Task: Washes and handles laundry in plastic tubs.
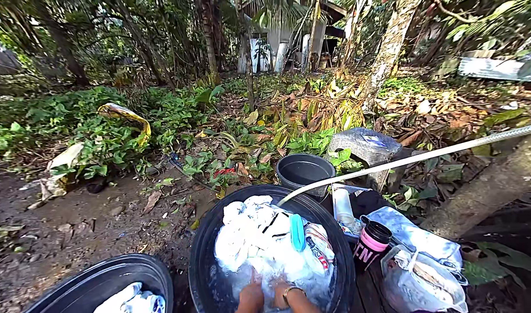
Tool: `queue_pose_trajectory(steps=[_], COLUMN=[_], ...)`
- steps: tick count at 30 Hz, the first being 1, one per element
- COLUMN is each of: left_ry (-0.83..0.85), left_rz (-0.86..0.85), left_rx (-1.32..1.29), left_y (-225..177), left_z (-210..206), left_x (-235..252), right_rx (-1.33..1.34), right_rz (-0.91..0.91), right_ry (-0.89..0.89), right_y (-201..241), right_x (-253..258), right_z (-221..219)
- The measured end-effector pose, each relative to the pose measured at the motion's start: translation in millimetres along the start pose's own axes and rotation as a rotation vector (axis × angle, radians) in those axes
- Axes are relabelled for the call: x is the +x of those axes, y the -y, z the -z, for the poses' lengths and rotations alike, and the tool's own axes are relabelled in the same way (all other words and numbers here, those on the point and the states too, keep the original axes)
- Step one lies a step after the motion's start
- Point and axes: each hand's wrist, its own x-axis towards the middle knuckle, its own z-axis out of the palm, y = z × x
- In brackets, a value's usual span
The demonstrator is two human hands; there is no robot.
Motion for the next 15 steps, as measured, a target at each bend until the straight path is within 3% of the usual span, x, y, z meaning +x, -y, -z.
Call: queue_pose_trajectory(steps=[3, 5, 7, 8, 12, 15], left_ry=[-0.023, -0.160, -0.247, -0.294, -0.537, -0.622], left_rz=[-0.141, -0.295, -0.411, -0.443, -0.433, -0.483], left_rx=[-0.082, -0.455, -0.736, -0.791, -0.629, -0.591], left_y=[10.1, 17.5, 12.5, 7.2, -12.6, -28.6], left_z=[21.6, 44.9, 71.5, 86.0, 157.0, 199.7], left_x=[7.0, 2.3, -11.7, -23.0, -90.2, -154.5], right_rx=[0.200, 0.632, 1.035, 1.097, 0.626, 0.609], right_rz=[-0.013, -0.001, 0.162, 0.249, 0.363, 0.379], right_ry=[-0.121, -0.348, -0.593, -0.676, -0.840, -1.011], right_y=[-3.1, 10.3, 35.6, 46.3, 42.7, 19.4], right_x=[9.6, -10.2, -53.1, -79.6, -166.8, -178.6], right_z=[18.4, 46.6, 82.6, 100.8, 144.8, 150.1])
